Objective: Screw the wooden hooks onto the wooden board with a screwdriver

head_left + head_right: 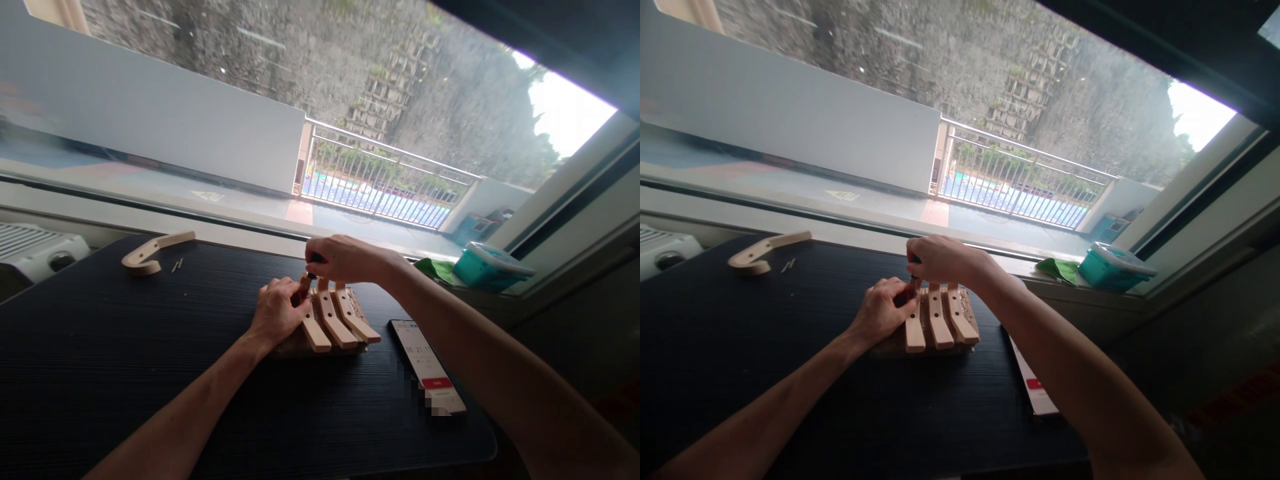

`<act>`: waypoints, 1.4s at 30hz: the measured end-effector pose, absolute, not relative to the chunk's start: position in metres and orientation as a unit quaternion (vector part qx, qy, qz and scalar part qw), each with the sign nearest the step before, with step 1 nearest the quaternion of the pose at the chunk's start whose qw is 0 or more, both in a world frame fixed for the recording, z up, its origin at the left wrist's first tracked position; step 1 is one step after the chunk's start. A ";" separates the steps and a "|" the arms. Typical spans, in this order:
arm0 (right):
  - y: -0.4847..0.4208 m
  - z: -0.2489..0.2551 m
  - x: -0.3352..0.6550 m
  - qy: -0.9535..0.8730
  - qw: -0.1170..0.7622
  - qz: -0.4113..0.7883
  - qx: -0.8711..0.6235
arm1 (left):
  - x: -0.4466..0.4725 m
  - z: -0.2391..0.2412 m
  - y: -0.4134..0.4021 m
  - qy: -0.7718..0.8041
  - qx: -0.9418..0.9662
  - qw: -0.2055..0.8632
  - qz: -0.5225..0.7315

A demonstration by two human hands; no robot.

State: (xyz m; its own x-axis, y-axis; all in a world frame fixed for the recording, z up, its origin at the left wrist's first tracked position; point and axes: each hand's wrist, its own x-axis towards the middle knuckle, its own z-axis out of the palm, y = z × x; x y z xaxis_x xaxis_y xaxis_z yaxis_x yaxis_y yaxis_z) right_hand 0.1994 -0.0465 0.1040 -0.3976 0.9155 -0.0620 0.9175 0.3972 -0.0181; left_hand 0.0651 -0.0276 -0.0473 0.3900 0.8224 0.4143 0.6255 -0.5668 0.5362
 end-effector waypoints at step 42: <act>-0.049 0.109 0.203 0.828 0.019 -0.039 0.559 | 0.065 -0.047 -0.028 0.442 0.823 0.137 0.329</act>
State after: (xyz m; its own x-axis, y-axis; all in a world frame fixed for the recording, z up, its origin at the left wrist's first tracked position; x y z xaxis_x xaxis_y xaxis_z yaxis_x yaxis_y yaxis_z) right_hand 0.2030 -0.0493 0.1087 -0.3750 0.9239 -0.0760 0.9270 0.3727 -0.0430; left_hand 0.0651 -0.0280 -0.0469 0.3930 0.8173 0.4213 0.6373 -0.5724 0.5160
